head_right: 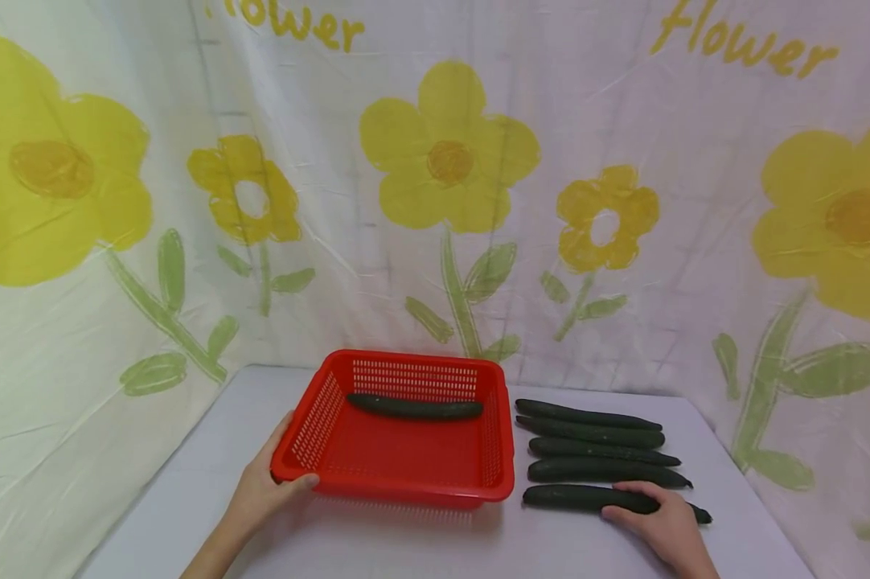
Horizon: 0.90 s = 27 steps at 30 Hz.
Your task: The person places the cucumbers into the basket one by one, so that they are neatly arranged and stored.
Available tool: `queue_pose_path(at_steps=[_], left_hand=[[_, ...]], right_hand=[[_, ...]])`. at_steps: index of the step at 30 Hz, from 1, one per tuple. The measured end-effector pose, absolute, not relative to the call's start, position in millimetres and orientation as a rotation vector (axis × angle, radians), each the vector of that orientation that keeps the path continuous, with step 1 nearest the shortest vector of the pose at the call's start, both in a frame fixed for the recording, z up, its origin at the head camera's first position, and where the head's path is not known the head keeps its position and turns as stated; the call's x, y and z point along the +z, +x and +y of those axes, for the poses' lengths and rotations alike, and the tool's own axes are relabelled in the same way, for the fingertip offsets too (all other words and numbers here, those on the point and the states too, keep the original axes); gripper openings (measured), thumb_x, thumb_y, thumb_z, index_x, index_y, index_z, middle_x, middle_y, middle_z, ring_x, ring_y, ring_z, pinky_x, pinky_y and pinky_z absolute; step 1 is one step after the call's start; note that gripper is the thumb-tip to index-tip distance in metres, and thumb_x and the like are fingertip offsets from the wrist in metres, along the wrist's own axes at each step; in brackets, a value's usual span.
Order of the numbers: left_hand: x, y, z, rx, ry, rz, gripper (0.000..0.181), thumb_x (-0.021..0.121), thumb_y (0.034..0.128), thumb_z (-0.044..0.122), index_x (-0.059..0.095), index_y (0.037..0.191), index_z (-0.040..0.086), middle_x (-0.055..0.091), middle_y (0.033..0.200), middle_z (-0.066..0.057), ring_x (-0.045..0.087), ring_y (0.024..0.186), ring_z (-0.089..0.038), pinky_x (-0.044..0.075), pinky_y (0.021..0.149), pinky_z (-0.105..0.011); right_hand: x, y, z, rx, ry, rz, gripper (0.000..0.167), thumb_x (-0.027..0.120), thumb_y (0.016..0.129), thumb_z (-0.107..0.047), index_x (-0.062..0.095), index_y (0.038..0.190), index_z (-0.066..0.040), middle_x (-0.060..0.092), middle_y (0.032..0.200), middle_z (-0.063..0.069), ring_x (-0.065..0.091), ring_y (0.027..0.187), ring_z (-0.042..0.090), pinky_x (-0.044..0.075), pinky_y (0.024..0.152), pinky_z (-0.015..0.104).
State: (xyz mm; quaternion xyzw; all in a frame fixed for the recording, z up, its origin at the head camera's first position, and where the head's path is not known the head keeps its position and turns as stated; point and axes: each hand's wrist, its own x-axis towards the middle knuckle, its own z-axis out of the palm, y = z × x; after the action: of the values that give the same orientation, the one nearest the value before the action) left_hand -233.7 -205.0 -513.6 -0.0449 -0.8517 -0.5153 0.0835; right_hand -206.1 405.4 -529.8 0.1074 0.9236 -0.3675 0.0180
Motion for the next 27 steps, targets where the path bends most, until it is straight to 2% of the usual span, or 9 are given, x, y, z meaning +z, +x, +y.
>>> queue_pose_path(at_steps=[4, 9, 13, 19, 23, 27], left_hand=[[-513.8, -233.3, -205.1, -1.539, -0.133, -2.539, 0.114, 0.091, 0.0825, 0.034, 0.021, 0.171, 0.016, 0.038, 0.169, -0.011, 0.050, 0.144, -0.034, 0.051, 0.099, -0.028], [-513.5, -234.0, -204.4, -1.522, -0.155, -2.527, 0.113, 0.091, 0.0825, 0.034, 0.022, 0.171, 0.015, 0.039, 0.169, -0.011, 0.052, 0.142, -0.033, 0.052, 0.101, -0.032], [-513.0, -235.0, -203.7, -1.517, -0.162, -2.520, 0.113, 0.091, 0.0821, 0.034, 0.023, 0.170, 0.015, 0.041, 0.168, -0.012, 0.054, 0.139, -0.033, 0.053, 0.101, -0.035], [-514.5, -235.3, -204.8, -1.527, -0.146, -2.527, 0.114, 0.091, 0.0816, 0.035, 0.023, 0.171, 0.016, 0.041, 0.168, -0.011, 0.053, 0.140, -0.033, 0.051, 0.098, -0.028], [-515.4, -235.3, -205.7, -1.525, -0.151, -2.528, 0.113, 0.091, 0.0817, 0.035, 0.023, 0.170, 0.016, 0.042, 0.167, -0.011, 0.054, 0.138, -0.032, 0.052, 0.096, -0.026], [-513.9, -233.5, -206.0, -1.512, -0.166, -2.522, 0.113, 0.091, 0.0820, 0.035, 0.024, 0.170, 0.015, 0.042, 0.167, -0.012, 0.055, 0.137, -0.032, 0.053, 0.097, -0.029]], right_hand=[[-528.3, -206.4, 405.3, -1.162, 0.348, 2.846, 0.073, 0.086, 0.083, -0.059, 0.072, 0.135, -0.010, 0.052, 0.152, 0.032, 0.053, 0.132, 0.054, 0.051, 0.098, 0.062], [-527.4, -208.4, 406.3, -1.104, 0.348, 2.859, 0.078, 0.084, 0.084, -0.061, 0.069, 0.137, -0.006, 0.046, 0.154, 0.037, 0.051, 0.132, 0.058, 0.050, 0.098, 0.066], [-529.5, -207.7, 407.6, -1.135, 0.392, 2.846, 0.082, 0.085, 0.082, -0.062, 0.068, 0.138, -0.004, 0.045, 0.155, 0.038, 0.054, 0.130, 0.056, 0.053, 0.096, 0.061], [-531.5, -204.5, 407.6, -1.230, 0.436, 2.823, 0.083, 0.087, 0.080, -0.061, 0.069, 0.138, -0.004, 0.043, 0.157, 0.037, 0.054, 0.131, 0.053, 0.056, 0.095, 0.055], [-531.5, -204.3, 406.2, -1.243, 0.441, 2.822, 0.082, 0.087, 0.081, -0.060, 0.069, 0.138, -0.004, 0.044, 0.157, 0.036, 0.052, 0.134, 0.054, 0.054, 0.098, 0.058], [-531.1, -204.6, 404.7, -1.242, 0.447, 2.819, 0.081, 0.087, 0.082, -0.059, 0.069, 0.138, -0.004, 0.043, 0.158, 0.036, 0.049, 0.135, 0.056, 0.052, 0.100, 0.060]])
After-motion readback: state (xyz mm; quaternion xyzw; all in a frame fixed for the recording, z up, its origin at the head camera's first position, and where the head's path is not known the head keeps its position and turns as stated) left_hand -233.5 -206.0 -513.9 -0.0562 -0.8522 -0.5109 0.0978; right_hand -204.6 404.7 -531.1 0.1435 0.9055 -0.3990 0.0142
